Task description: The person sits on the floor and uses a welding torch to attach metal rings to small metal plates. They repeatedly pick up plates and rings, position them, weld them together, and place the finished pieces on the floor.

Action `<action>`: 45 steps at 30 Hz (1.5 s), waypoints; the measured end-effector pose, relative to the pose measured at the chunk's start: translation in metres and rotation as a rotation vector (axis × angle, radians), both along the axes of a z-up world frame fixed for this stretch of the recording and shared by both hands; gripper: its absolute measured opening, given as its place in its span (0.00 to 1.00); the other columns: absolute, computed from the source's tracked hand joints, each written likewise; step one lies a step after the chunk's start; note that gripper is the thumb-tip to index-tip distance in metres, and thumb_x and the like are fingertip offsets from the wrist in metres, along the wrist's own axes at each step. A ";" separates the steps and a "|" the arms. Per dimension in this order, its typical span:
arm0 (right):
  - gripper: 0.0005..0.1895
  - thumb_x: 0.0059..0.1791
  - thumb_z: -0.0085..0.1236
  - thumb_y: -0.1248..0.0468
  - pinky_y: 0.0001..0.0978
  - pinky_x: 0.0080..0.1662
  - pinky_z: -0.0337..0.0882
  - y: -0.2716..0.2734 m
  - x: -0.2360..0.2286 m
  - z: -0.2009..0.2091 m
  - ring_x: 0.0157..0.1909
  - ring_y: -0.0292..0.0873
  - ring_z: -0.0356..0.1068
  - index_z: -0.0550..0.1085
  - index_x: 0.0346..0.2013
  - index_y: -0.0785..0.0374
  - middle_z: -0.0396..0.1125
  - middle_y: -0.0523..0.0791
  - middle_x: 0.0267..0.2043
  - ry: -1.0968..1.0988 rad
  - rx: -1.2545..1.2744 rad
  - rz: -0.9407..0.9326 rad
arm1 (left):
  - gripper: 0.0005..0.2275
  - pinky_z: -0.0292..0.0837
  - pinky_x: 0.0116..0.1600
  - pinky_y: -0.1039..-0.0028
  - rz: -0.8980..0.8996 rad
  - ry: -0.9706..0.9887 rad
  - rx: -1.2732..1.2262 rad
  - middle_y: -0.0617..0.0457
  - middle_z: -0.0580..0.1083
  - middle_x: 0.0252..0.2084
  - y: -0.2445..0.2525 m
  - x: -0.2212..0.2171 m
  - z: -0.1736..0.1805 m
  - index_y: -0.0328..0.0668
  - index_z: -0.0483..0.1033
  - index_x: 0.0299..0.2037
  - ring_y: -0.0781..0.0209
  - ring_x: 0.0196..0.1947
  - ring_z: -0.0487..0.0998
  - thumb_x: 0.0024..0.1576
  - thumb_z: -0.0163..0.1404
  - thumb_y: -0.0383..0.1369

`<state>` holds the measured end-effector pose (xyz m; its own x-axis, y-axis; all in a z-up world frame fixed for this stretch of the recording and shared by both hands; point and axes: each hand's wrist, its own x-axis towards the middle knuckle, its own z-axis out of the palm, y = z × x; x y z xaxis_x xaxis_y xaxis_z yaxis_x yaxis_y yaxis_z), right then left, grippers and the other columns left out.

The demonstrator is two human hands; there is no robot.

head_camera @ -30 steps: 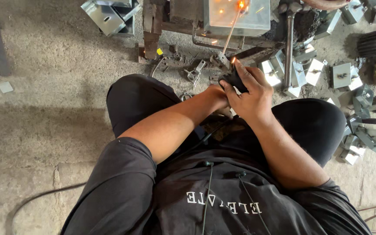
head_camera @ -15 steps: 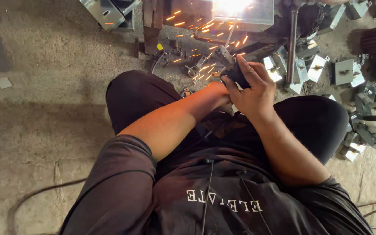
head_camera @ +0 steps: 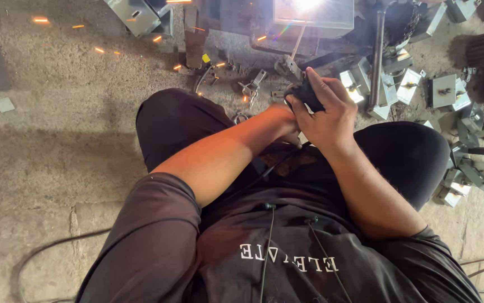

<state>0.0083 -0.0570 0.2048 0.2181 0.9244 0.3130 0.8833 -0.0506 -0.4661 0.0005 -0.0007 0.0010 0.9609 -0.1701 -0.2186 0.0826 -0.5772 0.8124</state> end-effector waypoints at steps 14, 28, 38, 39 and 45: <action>0.30 0.47 0.77 0.67 0.33 0.47 0.77 -0.001 0.001 0.000 0.46 0.43 0.77 0.75 0.62 0.67 0.72 0.51 0.49 0.062 -0.001 -0.027 | 0.33 0.65 0.64 0.60 -0.004 0.035 -0.014 0.51 0.74 0.61 -0.001 -0.015 0.009 0.54 0.71 0.64 0.49 0.62 0.71 0.47 0.64 0.50; 0.30 0.47 0.77 0.67 0.33 0.47 0.78 0.003 -0.002 0.003 0.46 0.43 0.77 0.75 0.61 0.67 0.73 0.51 0.48 0.072 0.013 -0.041 | 0.32 0.69 0.62 0.60 -0.025 0.087 0.006 0.50 0.75 0.60 0.006 -0.020 0.022 0.55 0.73 0.64 0.49 0.61 0.74 0.47 0.63 0.50; 0.17 0.61 0.63 0.65 0.36 0.49 0.72 -0.023 0.074 -0.001 0.45 0.42 0.70 0.72 0.61 0.70 0.72 0.49 0.48 0.560 0.257 -0.159 | 0.36 0.70 0.62 0.58 0.105 0.189 0.181 0.47 0.73 0.62 0.036 -0.063 0.086 0.49 0.70 0.65 0.46 0.62 0.73 0.48 0.60 0.57; 0.15 0.63 0.61 0.64 0.35 0.49 0.70 -0.028 0.092 -0.005 0.44 0.41 0.68 0.72 0.61 0.70 0.71 0.49 0.48 0.817 0.328 -0.224 | 0.38 0.68 0.62 0.58 0.127 0.156 0.182 0.46 0.71 0.63 0.042 -0.067 0.092 0.47 0.67 0.66 0.44 0.62 0.71 0.48 0.61 0.57; 0.33 0.55 0.49 0.39 0.46 0.45 0.73 -0.143 0.199 -0.040 0.46 0.49 0.71 0.69 0.64 0.61 0.67 0.48 0.46 1.385 0.488 -0.474 | 0.31 0.60 0.67 0.53 0.475 0.207 0.062 0.45 0.65 0.68 0.085 -0.082 0.121 0.57 0.68 0.66 0.44 0.67 0.65 0.52 0.60 0.53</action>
